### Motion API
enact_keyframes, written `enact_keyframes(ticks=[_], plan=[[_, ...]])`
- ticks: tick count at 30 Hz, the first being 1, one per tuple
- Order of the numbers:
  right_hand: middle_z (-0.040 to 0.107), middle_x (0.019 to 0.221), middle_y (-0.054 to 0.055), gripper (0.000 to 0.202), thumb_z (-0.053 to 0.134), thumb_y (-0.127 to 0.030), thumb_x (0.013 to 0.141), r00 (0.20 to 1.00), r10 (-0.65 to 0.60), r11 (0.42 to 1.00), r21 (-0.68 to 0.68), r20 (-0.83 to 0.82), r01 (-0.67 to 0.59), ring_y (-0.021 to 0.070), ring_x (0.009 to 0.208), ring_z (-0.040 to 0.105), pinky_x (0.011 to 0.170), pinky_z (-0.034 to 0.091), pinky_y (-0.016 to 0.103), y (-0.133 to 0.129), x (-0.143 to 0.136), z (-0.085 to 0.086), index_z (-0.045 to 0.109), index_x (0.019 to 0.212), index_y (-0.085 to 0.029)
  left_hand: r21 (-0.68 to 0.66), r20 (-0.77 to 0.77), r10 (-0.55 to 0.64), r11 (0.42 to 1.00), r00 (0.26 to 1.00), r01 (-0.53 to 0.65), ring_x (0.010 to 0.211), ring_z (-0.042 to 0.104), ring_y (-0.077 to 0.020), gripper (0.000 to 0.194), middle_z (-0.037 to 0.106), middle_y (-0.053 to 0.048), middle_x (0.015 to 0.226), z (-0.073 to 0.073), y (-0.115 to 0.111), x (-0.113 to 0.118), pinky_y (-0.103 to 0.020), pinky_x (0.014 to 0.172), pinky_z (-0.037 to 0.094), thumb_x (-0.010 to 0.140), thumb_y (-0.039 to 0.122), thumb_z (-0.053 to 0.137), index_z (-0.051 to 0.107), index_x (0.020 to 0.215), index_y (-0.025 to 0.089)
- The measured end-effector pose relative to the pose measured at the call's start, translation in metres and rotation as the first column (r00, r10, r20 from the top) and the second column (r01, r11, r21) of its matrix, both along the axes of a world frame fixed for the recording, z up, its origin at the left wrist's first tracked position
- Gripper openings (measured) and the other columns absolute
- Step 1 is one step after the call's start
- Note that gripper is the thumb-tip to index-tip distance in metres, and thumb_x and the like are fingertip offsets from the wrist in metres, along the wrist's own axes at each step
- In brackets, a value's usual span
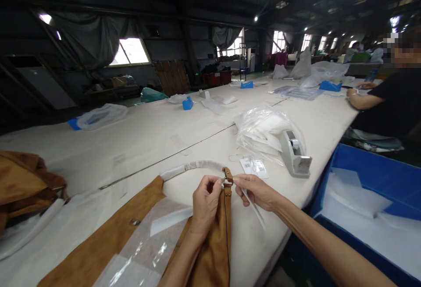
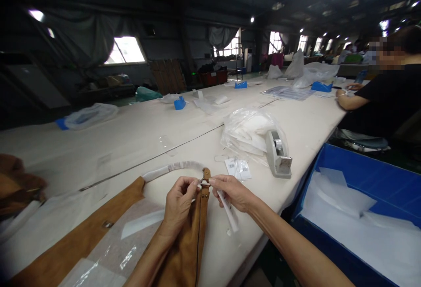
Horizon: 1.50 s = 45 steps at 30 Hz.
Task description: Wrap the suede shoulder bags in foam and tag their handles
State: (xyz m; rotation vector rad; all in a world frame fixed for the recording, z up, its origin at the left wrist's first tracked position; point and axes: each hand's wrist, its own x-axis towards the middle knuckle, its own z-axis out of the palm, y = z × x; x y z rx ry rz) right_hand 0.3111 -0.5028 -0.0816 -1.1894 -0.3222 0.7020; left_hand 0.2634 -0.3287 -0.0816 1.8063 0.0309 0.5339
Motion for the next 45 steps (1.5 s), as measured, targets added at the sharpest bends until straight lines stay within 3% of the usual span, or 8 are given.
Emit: enact_keyframes(ticks=[11, 16, 20, 25, 31, 34, 38, 45], plan=[[0.068, 0.086, 0.001, 0.052, 0.086, -0.042, 0.064, 0.956, -0.171, 0.970, 0.127, -0.238, 0.205, 0.0115, 0.069, 0.062, 0.062, 0.050, 0.024, 0.003, -0.008, -0.011, 0.063, 0.105, -0.019, -0.439, -0.066, -0.086, 0.897, 0.994, 0.049, 0.084, 0.069, -0.0198, 0.029, 0.073, -0.005, 0.085, -0.004, -0.006, 0.003, -0.036, 0.086, 0.051, 0.081, 0.046, 0.065, 0.052, 0.081, 0.019], [0.066, 0.088, 0.003, 0.044, 0.072, -0.034, 0.074, 0.974, -0.203, 0.976, 0.060, -0.106, 0.210, 0.0170, 0.075, 0.065, 0.066, 0.056, 0.033, 0.001, -0.017, -0.013, 0.058, 0.113, -0.020, -0.597, -0.071, -0.125, 0.800, 0.990, 0.059, 0.081, 0.068, -0.0167, 0.028, 0.073, -0.003, 0.081, -0.001, -0.006, 0.003, -0.030, 0.082, 0.052, 0.078, 0.042, 0.069, 0.054, 0.080, 0.018], [0.059, 0.120, 0.006, 0.070, 0.058, -0.012, 0.066, 0.981, -0.117, 0.993, 0.001, 0.156, 0.118, 0.0189, 0.091, 0.063, 0.072, 0.057, 0.034, -0.010, -0.024, -0.023, 0.047, 0.134, -0.028, -0.692, -0.076, -0.168, 0.718, 0.983, 0.069, 0.075, 0.066, -0.0145, 0.030, 0.069, -0.001, 0.074, -0.001, -0.004, 0.004, -0.025, 0.074, 0.053, 0.072, 0.040, 0.076, 0.057, 0.074, 0.017], [0.055, 0.115, 0.006, 0.065, 0.048, -0.006, 0.082, 0.599, -0.043, 0.905, -0.222, 0.800, 0.362, 0.0187, 0.098, 0.058, 0.083, 0.054, 0.035, -0.012, -0.021, -0.042, 0.048, 0.141, -0.035, -0.776, -0.097, -0.220, 0.628, 0.971, 0.065, 0.062, 0.060, -0.0089, 0.031, 0.071, -0.003, 0.081, -0.002, -0.002, 0.007, -0.019, 0.063, 0.053, 0.068, 0.034, 0.082, 0.057, 0.073, 0.016], [0.052, 0.129, 0.011, 0.029, 0.056, -0.019, 0.093, 0.126, -0.168, 0.807, 0.063, 0.978, 0.588, 0.0254, 0.119, 0.051, 0.093, 0.049, 0.042, 0.001, -0.008, -0.039, 0.067, 0.118, -0.029, -0.822, -0.085, -0.292, 0.561, 0.953, 0.099, 0.058, 0.054, -0.0046, 0.029, 0.072, -0.011, 0.104, 0.003, 0.001, 0.004, -0.016, 0.060, 0.052, 0.070, 0.026, 0.082, 0.056, 0.069, 0.014], [0.064, 0.108, 0.007, 0.018, 0.055, -0.023, 0.095, 0.230, -0.263, 0.864, 0.122, 0.937, 0.489, 0.0211, 0.104, 0.058, 0.092, 0.048, 0.039, 0.009, -0.003, -0.031, 0.067, 0.109, -0.025, -0.831, -0.080, -0.310, 0.546, 0.947, 0.108, 0.057, 0.054, -0.0037, 0.022, 0.071, -0.013, 0.111, 0.004, 0.001, 0.003, -0.014, 0.059, 0.051, 0.069, 0.020, 0.082, 0.063, 0.076, 0.011], [0.065, 0.086, 0.002, 0.019, 0.054, -0.039, 0.095, 0.603, -0.414, 0.856, 0.067, 0.682, 0.513, 0.0188, 0.085, 0.059, 0.082, 0.048, 0.033, 0.018, 0.003, -0.025, 0.065, 0.095, -0.023, -0.845, -0.072, -0.310, 0.524, 0.948, 0.108, 0.058, 0.056, -0.0033, 0.036, 0.071, -0.012, 0.116, 0.004, 0.000, 0.002, -0.012, 0.057, 0.050, 0.063, 0.008, 0.079, 0.070, 0.098, 0.010], [0.067, 0.115, 0.004, 0.043, 0.065, -0.056, 0.082, 0.842, -0.426, 0.892, -0.004, 0.330, 0.453, 0.0249, 0.113, 0.055, 0.101, 0.040, 0.036, 0.010, 0.017, -0.020, 0.067, 0.111, -0.024, -0.875, -0.123, -0.259, 0.485, 0.958, 0.019, 0.057, 0.060, -0.0035, 0.042, 0.069, -0.010, 0.120, -0.001, -0.002, 0.005, -0.011, 0.052, 0.050, 0.062, 0.004, 0.078, 0.067, 0.100, 0.017]])
